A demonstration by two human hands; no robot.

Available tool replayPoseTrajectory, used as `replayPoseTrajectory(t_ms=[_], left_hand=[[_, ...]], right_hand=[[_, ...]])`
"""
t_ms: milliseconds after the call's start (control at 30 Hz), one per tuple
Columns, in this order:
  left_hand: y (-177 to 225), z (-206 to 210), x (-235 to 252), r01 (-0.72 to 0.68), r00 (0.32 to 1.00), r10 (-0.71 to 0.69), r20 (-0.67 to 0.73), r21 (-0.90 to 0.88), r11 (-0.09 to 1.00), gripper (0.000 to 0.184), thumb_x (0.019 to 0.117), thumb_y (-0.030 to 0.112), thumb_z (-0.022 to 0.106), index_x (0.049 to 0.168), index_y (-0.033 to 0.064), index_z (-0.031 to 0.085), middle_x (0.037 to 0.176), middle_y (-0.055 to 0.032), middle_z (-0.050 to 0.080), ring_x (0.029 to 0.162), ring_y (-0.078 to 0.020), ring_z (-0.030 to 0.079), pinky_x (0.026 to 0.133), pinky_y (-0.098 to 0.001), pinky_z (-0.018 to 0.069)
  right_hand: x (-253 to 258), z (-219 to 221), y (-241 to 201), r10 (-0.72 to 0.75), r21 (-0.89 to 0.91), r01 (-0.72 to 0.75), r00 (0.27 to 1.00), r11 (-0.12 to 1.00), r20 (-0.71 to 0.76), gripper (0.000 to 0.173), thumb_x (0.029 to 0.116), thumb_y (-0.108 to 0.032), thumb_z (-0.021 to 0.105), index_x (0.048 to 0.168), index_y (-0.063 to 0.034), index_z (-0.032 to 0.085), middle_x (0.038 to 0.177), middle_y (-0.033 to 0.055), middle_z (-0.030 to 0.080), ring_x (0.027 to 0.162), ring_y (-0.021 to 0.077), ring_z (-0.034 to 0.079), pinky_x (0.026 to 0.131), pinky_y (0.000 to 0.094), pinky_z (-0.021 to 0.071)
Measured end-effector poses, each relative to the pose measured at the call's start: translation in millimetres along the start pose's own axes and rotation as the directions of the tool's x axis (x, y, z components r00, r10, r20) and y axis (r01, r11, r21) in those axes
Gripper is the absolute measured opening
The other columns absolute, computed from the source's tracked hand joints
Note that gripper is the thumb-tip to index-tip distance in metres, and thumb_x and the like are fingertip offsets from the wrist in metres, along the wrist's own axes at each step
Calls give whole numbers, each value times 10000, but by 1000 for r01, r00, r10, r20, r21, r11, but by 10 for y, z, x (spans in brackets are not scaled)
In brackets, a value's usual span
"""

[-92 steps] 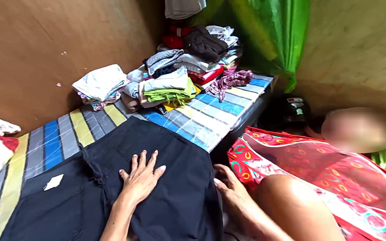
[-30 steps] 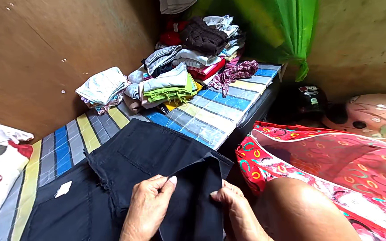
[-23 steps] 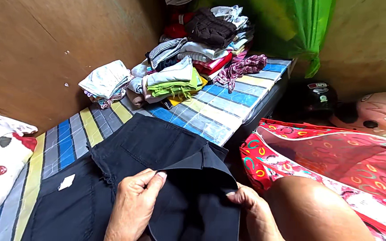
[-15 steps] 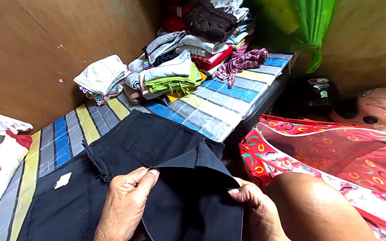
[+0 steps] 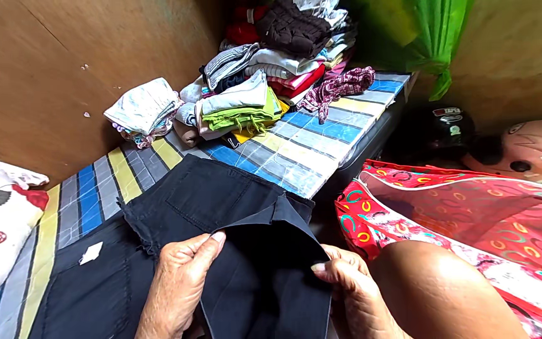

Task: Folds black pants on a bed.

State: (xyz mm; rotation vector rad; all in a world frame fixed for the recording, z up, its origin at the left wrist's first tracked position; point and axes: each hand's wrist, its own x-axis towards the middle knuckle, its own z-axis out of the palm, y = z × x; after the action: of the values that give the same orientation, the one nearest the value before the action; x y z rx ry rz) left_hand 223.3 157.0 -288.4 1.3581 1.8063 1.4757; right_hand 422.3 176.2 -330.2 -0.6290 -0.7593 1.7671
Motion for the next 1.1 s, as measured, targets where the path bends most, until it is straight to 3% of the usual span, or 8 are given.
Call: replayPoseTrajectory(t_ms=[233,433,633,767,900,967,1033,1100], left_hand=[[26,8,-6,35,999,-33,26,-60,998,427,924,47,500,551,213,621,525,110,580,492,47,530,480,-142,433],[109,29,-36,146,986,-118,118,-268,952,503,976,13,404,595,186,682,562,66,648,532,31,608,518,-147,511],[83,60,-41,150,982,-113,154,-260,954,464,963,20,448,593,178,678,560,59,644,524,26,602,508,-151,502],[6,126,-63,74,968,-16,251,-223,972,371,953,70,550,619,185,665,591,131,614,557,65,562,539,-145,476],[-46,274,-101,-17,923,75,377,-157,987,364,952,129,595,588,139,578,562,168,456,533,99,413,515,-128,345],[-63,332,-114,-39,906,91,413,-131,991,365,962,149,598,602,92,583,574,135,460,548,81,417,530,-149,347],[-60,370,-131,-76,887,129,444,-136,988,353,973,156,595,642,35,611,601,74,513,577,44,457,558,-181,378],[-26,364,-148,-133,832,209,514,-181,974,319,1002,151,576,808,-63,714,686,-42,632,634,-20,530,625,-225,443]], right_hand=[[26,12,12,21,-5,-20,999,1000,36,314,858,-13,504,614,-196,579,534,-89,575,453,-45,522,427,125,409],[69,14,95,96,-56,-86,977,995,188,243,941,-57,505,756,-177,607,610,-101,597,505,-38,536,488,139,446],[70,44,115,107,-79,-90,960,993,259,190,963,-57,506,880,-158,644,686,-114,636,564,-42,565,549,143,485],[54,61,116,85,-77,-68,965,995,248,168,958,-55,521,927,-152,655,700,-118,649,566,-34,574,552,156,497],[66,104,45,94,-141,-73,985,987,146,187,970,-16,479,903,-157,583,706,-99,642,563,-8,576,556,180,505],[94,86,34,88,-171,-70,991,983,101,200,1002,-22,443,898,-153,552,679,-98,629,541,-2,574,537,184,510],[123,12,35,41,-202,-22,995,979,88,271,1057,-144,360,893,-194,571,672,-122,623,564,-8,582,556,200,520],[157,-40,-30,-104,-230,123,990,965,93,459,1104,-284,247,829,-275,614,688,-168,649,579,-48,590,539,161,506]])
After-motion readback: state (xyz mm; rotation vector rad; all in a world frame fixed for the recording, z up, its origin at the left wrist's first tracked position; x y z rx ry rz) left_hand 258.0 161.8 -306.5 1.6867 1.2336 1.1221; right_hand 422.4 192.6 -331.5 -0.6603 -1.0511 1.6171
